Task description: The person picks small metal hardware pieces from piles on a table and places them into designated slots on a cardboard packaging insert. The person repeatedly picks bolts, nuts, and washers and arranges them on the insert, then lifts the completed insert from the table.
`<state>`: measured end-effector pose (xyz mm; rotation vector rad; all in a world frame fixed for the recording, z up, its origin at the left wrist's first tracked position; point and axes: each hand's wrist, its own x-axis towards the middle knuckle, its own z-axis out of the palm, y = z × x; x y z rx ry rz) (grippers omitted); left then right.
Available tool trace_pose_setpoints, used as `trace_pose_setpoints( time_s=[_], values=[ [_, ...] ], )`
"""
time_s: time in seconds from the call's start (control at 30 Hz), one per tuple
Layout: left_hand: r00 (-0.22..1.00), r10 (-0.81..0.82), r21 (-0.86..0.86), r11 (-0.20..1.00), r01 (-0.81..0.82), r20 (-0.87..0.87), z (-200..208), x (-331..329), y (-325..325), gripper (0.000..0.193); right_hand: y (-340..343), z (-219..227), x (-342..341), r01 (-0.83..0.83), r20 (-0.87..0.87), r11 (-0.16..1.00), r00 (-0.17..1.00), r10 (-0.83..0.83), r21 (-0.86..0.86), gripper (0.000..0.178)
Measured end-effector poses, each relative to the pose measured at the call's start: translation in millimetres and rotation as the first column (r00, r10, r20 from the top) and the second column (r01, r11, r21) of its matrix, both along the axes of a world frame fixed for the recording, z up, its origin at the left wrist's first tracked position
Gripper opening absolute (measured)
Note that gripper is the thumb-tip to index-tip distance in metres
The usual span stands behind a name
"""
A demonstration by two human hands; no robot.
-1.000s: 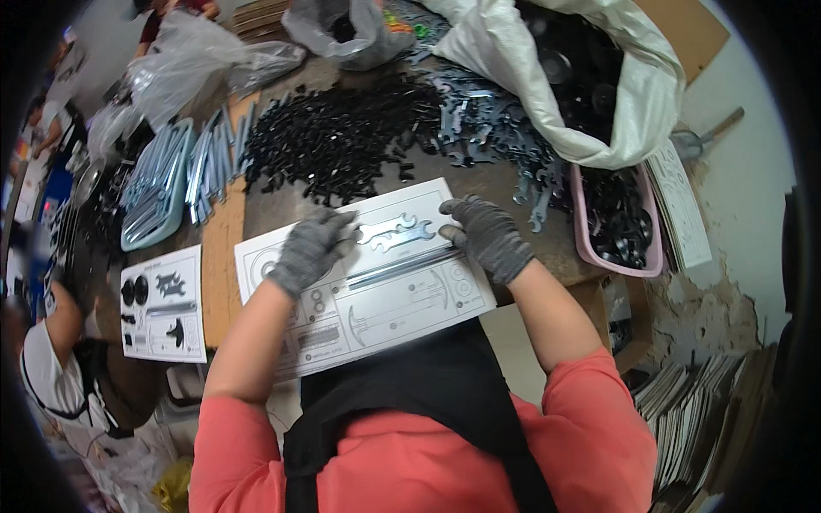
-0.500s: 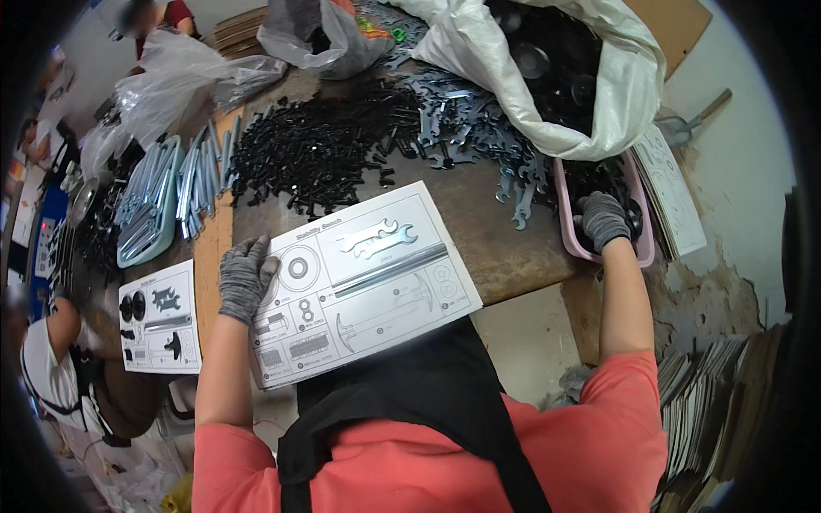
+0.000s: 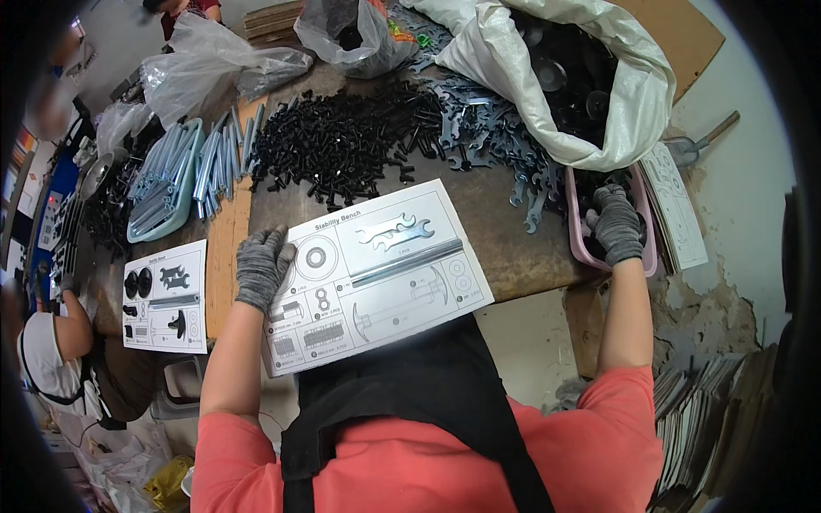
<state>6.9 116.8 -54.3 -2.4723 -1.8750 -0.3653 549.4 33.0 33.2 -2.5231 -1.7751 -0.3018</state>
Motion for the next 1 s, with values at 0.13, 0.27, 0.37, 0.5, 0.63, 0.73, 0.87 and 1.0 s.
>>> trace_pose_setpoints(
  time_s=[0.13,0.27,0.37,0.5,0.63,0.73,0.87,1.0],
  values=[
    [1.0,-0.014,0.029,0.999,0.014,0.008,1.4,-1.7,-3.6,0.044,-12.1,-7.0,-38.0,-0.256,-0.426,0.925,0.83,0.36,0.281,0.026],
    [0.996,-0.048,0.075,0.996,0.043,0.074,-3.1,-1.0,-1.2,0.042,-12.0,-19.5,-125.7,-0.588,-0.543,0.767,0.569,0.618,0.257,0.023],
    [0.998,-0.054,0.054,0.997,0.053,0.021,0.7,0.4,2.3,0.041,-10.8,-45.3,-180.7,-0.753,-0.509,0.651,0.527,0.681,0.091,0.025],
    [1.0,-0.02,0.016,1.0,0.02,0.008,1.9,-1.5,-1.4,0.045,-15.5,-70.7,-210.3,-0.749,-0.433,0.661,0.582,0.688,0.043,0.026],
    [1.0,-0.004,-0.029,1.0,0.005,0.03,-1.4,-1.5,4.4,0.044,-17.6,-66.7,-206.6,-0.726,-0.419,0.687,0.626,0.657,-0.007,0.027],
    [0.996,-0.027,0.032,0.999,0.025,0.087,3.5,2.6,-2.4,0.041,-21.2,-62.8,-207.0,-0.726,-0.392,0.684,0.65,0.652,-0.067,0.031],
    [0.997,-0.038,0.026,0.999,0.036,0.06,1.2,-1.4,-2.1,0.043,-4.5,-39.0,-178.0,-0.653,-0.317,0.731,0.663,0.678,0.197,0.04],
    [0.998,-0.02,0.006,1.0,0.019,0.062,0.6,-2.5,-1.0,0.042,47.2,20.5,-117.0,-0.411,-0.463,0.791,0.65,0.603,0.452,0.036]
  ],
)
